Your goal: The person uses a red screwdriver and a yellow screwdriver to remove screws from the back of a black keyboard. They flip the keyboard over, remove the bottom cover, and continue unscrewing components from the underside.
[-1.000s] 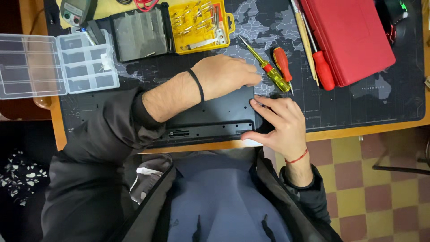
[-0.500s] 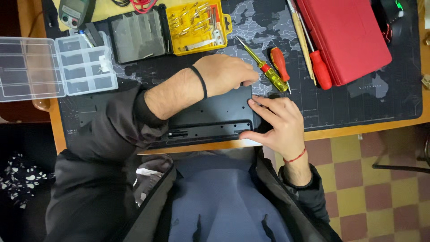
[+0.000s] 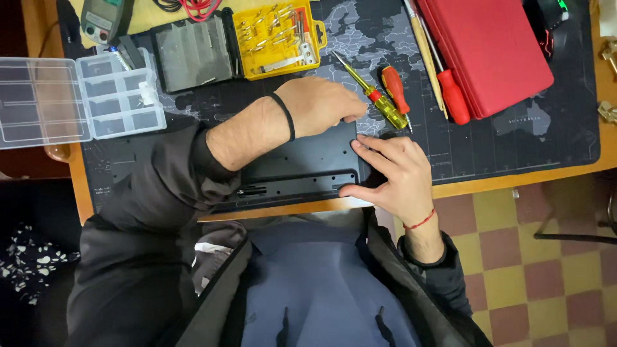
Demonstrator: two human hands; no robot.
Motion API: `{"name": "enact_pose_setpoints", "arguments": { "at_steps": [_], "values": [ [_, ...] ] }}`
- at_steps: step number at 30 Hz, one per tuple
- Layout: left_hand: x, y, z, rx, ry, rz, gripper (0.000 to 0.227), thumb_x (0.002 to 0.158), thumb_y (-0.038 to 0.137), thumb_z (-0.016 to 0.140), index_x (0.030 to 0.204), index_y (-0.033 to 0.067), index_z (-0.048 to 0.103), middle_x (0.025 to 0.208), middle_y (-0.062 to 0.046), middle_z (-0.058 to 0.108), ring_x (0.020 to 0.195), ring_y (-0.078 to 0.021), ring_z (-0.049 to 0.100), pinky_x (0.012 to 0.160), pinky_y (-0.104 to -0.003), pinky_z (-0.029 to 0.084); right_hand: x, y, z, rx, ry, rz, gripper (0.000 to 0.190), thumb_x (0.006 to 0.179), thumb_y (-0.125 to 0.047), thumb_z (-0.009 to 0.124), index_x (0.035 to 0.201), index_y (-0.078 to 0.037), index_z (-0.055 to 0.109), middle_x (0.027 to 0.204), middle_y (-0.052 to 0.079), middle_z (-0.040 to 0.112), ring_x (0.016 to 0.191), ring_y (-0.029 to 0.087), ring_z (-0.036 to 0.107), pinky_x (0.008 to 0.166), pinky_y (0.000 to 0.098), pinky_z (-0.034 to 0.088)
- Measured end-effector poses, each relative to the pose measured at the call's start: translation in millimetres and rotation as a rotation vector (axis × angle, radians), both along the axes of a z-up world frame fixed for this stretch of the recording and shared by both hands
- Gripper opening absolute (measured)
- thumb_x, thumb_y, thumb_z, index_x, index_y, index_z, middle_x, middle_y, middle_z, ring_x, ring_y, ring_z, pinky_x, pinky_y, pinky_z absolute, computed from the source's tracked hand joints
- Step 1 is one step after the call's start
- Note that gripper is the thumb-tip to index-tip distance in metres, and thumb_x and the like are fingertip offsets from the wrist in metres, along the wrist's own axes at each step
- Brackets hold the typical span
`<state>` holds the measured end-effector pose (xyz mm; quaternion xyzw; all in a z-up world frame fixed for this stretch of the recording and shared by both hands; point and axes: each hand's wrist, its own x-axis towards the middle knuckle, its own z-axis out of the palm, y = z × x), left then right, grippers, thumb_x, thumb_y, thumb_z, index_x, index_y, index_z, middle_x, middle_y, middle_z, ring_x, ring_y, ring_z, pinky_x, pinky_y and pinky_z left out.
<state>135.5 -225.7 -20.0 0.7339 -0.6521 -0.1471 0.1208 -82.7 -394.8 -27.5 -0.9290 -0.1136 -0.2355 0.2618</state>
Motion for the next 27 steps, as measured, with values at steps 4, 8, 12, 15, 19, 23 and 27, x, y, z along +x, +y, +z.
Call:
{"name": "enact_pose_setpoints", "arguments": {
  "at_steps": [4, 8, 12, 15, 19, 23, 27],
  "values": [
    [0, 1, 3, 0.002, 0.015, -0.002, 0.026, 0.1, 0.001, 0.071, 0.101, 0.0227, 0.057, 0.095, -0.004, 0.069, 0.102, -0.0342, 0.073, 0.087, -0.051, 0.058, 0, 1, 1, 0.01, 0.005, -0.003, 0.074, 0.077, -0.063, 0.099, 0.133, -0.017, 0.084, 0.133, 0.001, 0.081, 0.104, 0.025, 0.07, 0.088, 0.0385, 0.052],
    [0, 0, 0, -0.021, -0.006, -0.004, 0.026, 0.1, 0.003, 0.073, 0.101, 0.023, 0.056, 0.097, -0.001, 0.069, 0.103, -0.0303, 0.074, 0.089, -0.048, 0.059, 1, 1, 2, 0.002, 0.005, -0.005, 0.074, 0.076, -0.063, 0.1, 0.133, -0.018, 0.084, 0.133, 0.0, 0.081, 0.104, 0.024, 0.069, 0.088, 0.0378, 0.052],
    [3, 2, -10, -0.023, 0.014, 0.004, 0.03, 0.101, 0.003, 0.072, 0.094, 0.0232, 0.051, 0.087, 0.0, 0.063, 0.094, -0.0298, 0.072, 0.081, -0.047, 0.058, 0, 0, 0, 0.01, 0.0, 0.001, 0.074, 0.077, -0.061, 0.1, 0.133, -0.017, 0.084, 0.134, 0.0, 0.081, 0.104, 0.024, 0.069, 0.088, 0.0372, 0.051],
    [3, 10, 3, -0.074, 0.066, -0.008, 0.023, 0.103, 0.003, 0.071, 0.096, 0.0184, 0.055, 0.089, -0.004, 0.067, 0.094, -0.0329, 0.074, 0.081, -0.049, 0.06, 1, 2, 2, 0.003, -0.001, 0.002, 0.074, 0.077, -0.061, 0.1, 0.133, -0.016, 0.084, 0.134, 0.001, 0.081, 0.103, 0.024, 0.069, 0.087, 0.0373, 0.051],
    [-3, 16, 30, -0.066, 0.112, 0.065, 0.018, 0.105, 0.001, 0.069, 0.105, 0.0151, 0.058, 0.092, -0.01, 0.07, 0.096, -0.037, 0.075, 0.083, -0.052, 0.06, 0, 1, 2, 0.019, -0.012, 0.012, 0.075, 0.078, -0.06, 0.101, 0.134, -0.014, 0.084, 0.135, 0.002, 0.081, 0.102, 0.025, 0.069, 0.087, 0.038, 0.052],
    [-3, 22, 30, -0.074, -0.071, 0.178, 0.026, 0.093, -0.007, 0.058, 0.109, 0.0135, 0.059, 0.091, -0.006, 0.068, 0.072, -0.0405, 0.068, 0.051, -0.057, 0.048, -3, -1, -1, -0.077, -0.032, 0.027, 0.081, 0.081, -0.07, 0.096, 0.137, -0.013, 0.082, 0.141, 0.002, 0.078, 0.11, 0.026, 0.069, 0.1, 0.0394, 0.056],
    [-23, 45, 49, 0.028, -0.355, 0.203, 0.013, 0.101, 0.003, 0.062, 0.103, 0.0143, 0.069, 0.082, -0.006, 0.067, 0.07, -0.0364, 0.071, 0.051, -0.054, 0.051, -2, 2, 4, -0.062, -0.015, 0.021, 0.083, 0.079, -0.068, 0.097, 0.138, -0.011, 0.082, 0.14, 0.005, 0.078, 0.113, 0.026, 0.07, 0.102, 0.0408, 0.057]
  ]
}}
